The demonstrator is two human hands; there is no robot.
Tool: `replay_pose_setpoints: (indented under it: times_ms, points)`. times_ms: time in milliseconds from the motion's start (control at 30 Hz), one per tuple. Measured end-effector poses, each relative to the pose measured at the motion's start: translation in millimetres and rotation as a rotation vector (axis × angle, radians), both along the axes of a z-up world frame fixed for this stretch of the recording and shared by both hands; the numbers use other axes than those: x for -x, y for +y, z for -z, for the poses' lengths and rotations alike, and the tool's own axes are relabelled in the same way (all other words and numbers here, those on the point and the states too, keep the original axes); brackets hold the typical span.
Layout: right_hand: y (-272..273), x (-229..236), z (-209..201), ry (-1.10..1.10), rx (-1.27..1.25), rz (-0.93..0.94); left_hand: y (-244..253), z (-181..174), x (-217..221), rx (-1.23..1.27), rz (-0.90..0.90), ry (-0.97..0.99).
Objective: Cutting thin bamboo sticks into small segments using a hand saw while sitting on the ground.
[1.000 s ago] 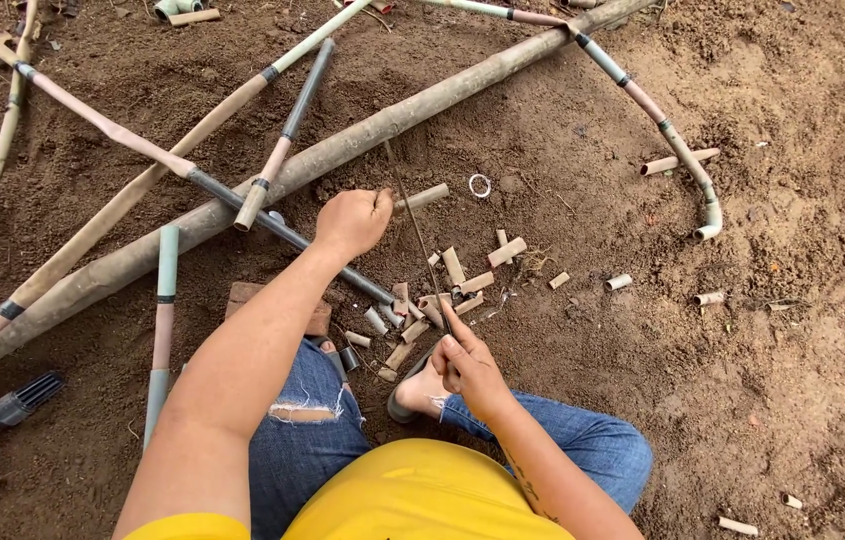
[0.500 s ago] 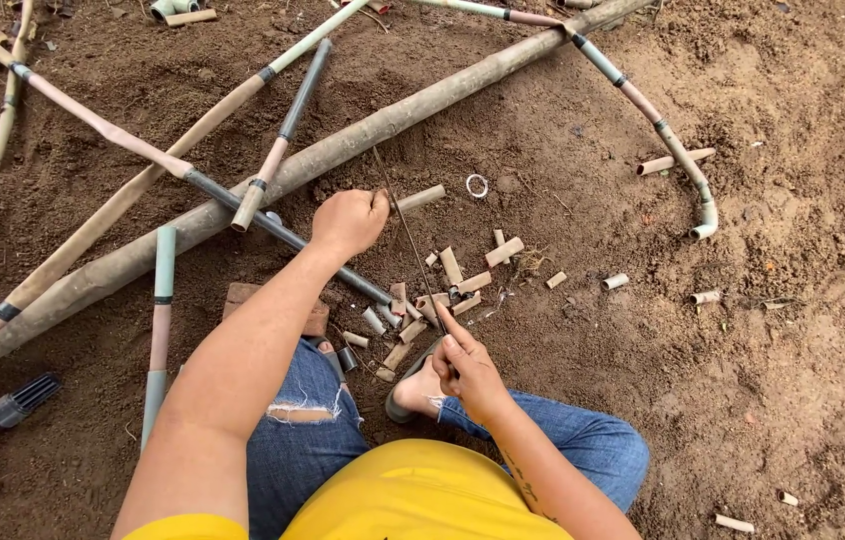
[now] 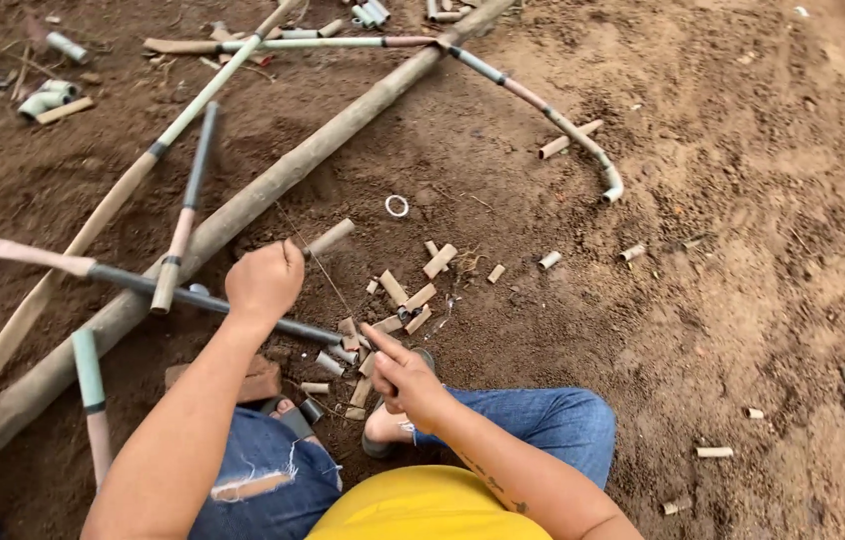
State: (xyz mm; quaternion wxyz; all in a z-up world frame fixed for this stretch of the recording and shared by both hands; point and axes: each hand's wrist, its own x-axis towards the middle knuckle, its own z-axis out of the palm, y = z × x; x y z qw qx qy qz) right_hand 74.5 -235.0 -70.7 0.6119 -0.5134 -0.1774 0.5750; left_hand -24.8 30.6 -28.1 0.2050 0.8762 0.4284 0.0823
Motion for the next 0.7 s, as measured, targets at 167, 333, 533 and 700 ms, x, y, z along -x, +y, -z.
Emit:
replay_pose_setpoints:
  times_ms: [167, 333, 533, 700]
  points:
    - [23.4, -13.2, -5.8, -0.023, -0.011, 0.028, -16.5, 3.0, -18.1, 0.082, 0.072, 0.004]
    - [20.1, -5.6, -23.1, -0.030, 0.038, 0.008, -8.7, -10.0, -8.1, 0.058, -0.032, -0.076]
    - [34.1, -19.7, -27.6, -0.053, 0.062, 0.052, -36.6, -33.6, -19.9, 0.161, 0.152, 0.104]
    - [22.0, -7.4, -32.9, -0.049, 0.110, 0.025, -21.4, -16.7, -15.7, 0.192, 0.054, 0.078]
